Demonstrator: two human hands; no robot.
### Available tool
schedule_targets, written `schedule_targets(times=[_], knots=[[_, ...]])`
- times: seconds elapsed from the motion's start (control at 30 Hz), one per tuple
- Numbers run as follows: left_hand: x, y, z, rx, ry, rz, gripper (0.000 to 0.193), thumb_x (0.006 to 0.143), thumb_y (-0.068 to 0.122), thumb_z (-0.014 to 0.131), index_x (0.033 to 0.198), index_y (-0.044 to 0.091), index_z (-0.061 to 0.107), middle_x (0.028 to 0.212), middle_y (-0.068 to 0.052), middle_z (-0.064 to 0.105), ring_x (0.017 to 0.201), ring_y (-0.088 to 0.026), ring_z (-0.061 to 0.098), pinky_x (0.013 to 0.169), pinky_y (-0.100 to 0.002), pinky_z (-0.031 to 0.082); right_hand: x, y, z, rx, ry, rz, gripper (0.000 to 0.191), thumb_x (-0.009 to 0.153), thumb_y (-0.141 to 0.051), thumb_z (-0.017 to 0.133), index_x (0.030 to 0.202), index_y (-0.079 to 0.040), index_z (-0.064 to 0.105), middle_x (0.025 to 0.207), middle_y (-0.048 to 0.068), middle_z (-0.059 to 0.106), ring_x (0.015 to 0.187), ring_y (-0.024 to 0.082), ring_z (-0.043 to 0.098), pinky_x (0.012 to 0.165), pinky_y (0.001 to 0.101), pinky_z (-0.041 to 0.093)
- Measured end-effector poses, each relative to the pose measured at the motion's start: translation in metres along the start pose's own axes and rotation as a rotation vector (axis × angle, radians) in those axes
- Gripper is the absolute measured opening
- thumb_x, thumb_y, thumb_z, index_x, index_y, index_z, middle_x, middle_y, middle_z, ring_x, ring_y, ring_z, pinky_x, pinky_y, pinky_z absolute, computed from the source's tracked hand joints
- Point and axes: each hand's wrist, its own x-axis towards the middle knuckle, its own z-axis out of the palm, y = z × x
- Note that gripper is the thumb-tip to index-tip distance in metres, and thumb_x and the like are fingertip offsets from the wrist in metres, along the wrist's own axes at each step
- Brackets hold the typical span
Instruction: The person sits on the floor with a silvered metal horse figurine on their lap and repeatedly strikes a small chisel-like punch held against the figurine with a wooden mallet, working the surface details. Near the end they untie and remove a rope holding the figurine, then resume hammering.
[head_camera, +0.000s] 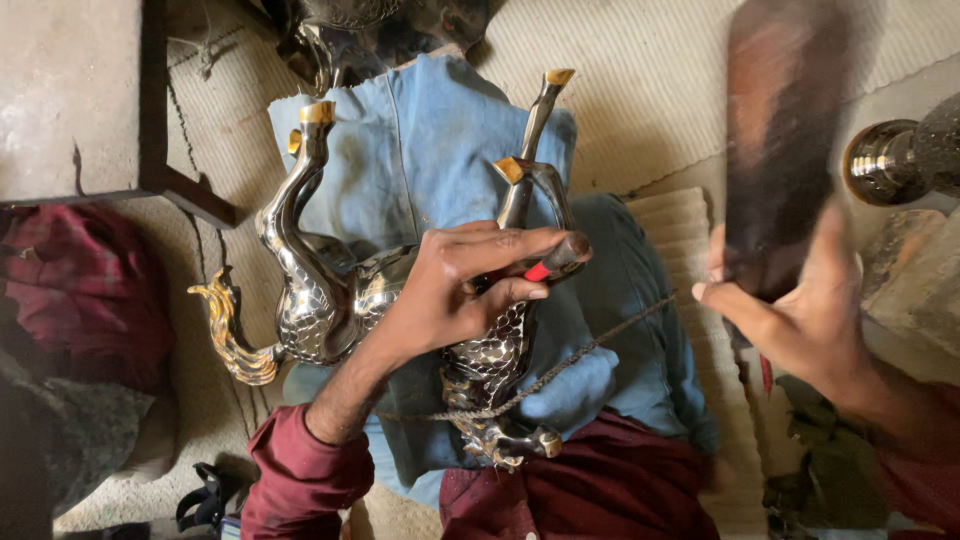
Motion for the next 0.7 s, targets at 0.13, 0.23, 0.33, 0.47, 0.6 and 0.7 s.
schedule_targets(times=[0.13, 0.23, 0.33, 0.47, 0.6, 0.7], knots=[[0.0, -0.001, -0.001, -0.01, -0.002, 0.01, 0.053, 0.086, 0.012, 0.084, 0.136, 0.007, 0.066, 0.114, -0.008, 0.078, 0.078, -0.021, 0.062, 0.073, -0.035, 0.052, 0.001, 0.014, -0.007, -0.616, -0.163, -0.198, 0.051, 0.077, 0.006, 0.074, 0.126, -0.002, 0.062, 0.089, 0.012, 0.07, 0.068, 0.019, 0.067, 0.061, 0.0357, 0.059], [0.0, -0.001, -0.001, 0.001, -0.009, -0.007, 0.052, 0.087, 0.013, 0.085, 0.135, 0.007, 0.066, 0.111, -0.008, 0.078, 0.077, -0.02, 0.063, 0.071, -0.034, 0.052, -0.001, 0.022, -0.009, -0.097, -0.057, -0.02, 0.033, 0.083, 0.002, 0.074, 0.108, -0.009, 0.056, 0.087, 0.008, 0.067, 0.069, 0.013, 0.067, 0.062, 0.0309, 0.058], [-0.001, -0.001, 0.0, -0.025, -0.003, 0.013, 0.053, 0.088, 0.012, 0.084, 0.137, 0.007, 0.066, 0.11, -0.008, 0.077, 0.08, -0.02, 0.065, 0.076, -0.036, 0.053, 0.004, 0.022, -0.005, -0.089, -0.051, -0.092, 0.034, 0.081, 0.003, 0.074, 0.108, -0.006, 0.055, 0.092, 0.012, 0.066, 0.074, 0.018, 0.067, 0.062, 0.032, 0.055], [-0.002, -0.002, 0.001, -0.02, 0.021, -0.001, 0.051, 0.087, 0.012, 0.085, 0.134, 0.007, 0.067, 0.111, -0.009, 0.077, 0.08, -0.021, 0.065, 0.072, -0.034, 0.053, 0.008, 0.004, -0.006, -0.167, -0.039, -0.031, 0.049, 0.079, 0.001, 0.077, 0.122, -0.001, 0.053, 0.096, 0.016, 0.07, 0.076, 0.02, 0.071, 0.066, 0.0327, 0.061], [-0.003, -0.007, 0.0, 0.034, 0.003, -0.001, 0.044, 0.087, 0.014, 0.087, 0.128, 0.009, 0.07, 0.097, -0.007, 0.074, 0.079, -0.022, 0.064, 0.074, -0.035, 0.052, 0.014, -0.009, -0.007, -0.676, -0.147, -0.386, 0.062, 0.074, 0.003, 0.067, 0.134, -0.01, 0.056, 0.115, 0.021, 0.072, 0.098, 0.03, 0.073, 0.083, 0.0377, 0.059], [-0.003, -0.008, 0.0, 0.018, 0.002, -0.003, 0.047, 0.087, 0.015, 0.086, 0.13, 0.007, 0.069, 0.1, -0.008, 0.075, 0.078, -0.022, 0.064, 0.073, -0.036, 0.052, 0.014, -0.011, -0.005, -0.476, -0.077, -0.09, 0.079, 0.076, -0.006, 0.075, 0.148, 0.004, 0.045, 0.103, 0.021, 0.069, 0.086, 0.025, 0.071, 0.076, 0.0374, 0.057]])
